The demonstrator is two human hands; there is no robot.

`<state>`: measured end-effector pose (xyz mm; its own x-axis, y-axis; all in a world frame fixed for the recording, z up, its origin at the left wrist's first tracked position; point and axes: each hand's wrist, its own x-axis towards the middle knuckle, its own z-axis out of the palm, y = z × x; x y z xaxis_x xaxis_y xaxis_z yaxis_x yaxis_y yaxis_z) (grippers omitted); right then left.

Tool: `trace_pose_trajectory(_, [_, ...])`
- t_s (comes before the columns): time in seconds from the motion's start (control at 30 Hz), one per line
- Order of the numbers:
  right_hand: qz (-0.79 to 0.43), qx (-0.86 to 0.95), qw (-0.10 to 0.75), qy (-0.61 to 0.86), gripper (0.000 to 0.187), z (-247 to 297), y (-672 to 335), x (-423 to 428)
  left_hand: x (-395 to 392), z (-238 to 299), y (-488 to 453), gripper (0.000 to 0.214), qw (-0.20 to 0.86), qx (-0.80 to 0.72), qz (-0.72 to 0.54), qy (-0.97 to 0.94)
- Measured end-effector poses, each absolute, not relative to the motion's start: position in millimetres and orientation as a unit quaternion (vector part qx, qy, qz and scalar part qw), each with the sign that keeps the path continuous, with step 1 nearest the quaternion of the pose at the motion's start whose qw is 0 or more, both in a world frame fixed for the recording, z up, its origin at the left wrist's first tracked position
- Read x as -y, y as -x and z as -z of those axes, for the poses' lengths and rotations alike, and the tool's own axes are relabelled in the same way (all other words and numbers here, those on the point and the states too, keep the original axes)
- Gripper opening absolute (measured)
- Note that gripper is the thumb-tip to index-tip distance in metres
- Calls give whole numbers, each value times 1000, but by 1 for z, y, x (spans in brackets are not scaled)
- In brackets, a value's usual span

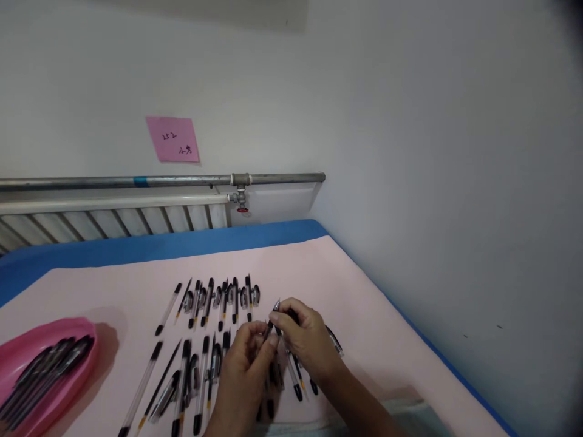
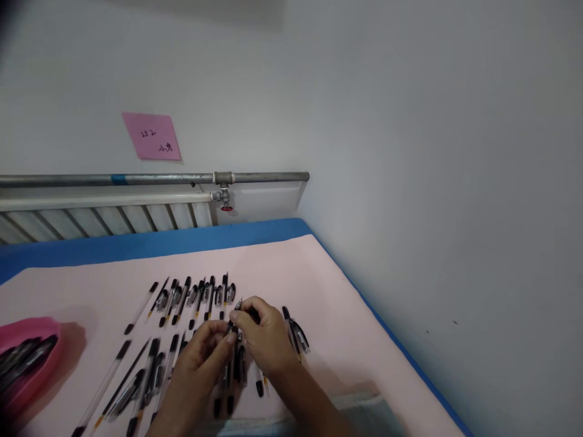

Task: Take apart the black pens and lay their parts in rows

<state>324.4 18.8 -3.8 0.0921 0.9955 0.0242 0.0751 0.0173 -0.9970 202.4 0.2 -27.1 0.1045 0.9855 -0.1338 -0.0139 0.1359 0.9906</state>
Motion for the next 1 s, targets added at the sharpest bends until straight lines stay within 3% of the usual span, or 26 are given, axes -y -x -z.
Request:
trace_pose_trajectory(0.33, [-493,457,539,508,23,10,-328,-20,3,27,-202,25,496,-526,-406,-560])
trace_pose_trajectory(0.67, [-647,358,546,395,19,-4,-330,-18,5,20,-206,36,730,-406,-381,-397])
trace_pose_trajectory(0.83, [-608,329,586,424,20,-2,-328,-18,5,16,-203,38,651,-440,-381,-488])
trace_pose_trajectory(1.0, [-578,359,567,463,26,-1,-329,-18,3,16,-200,35,590,-479,-375,-531])
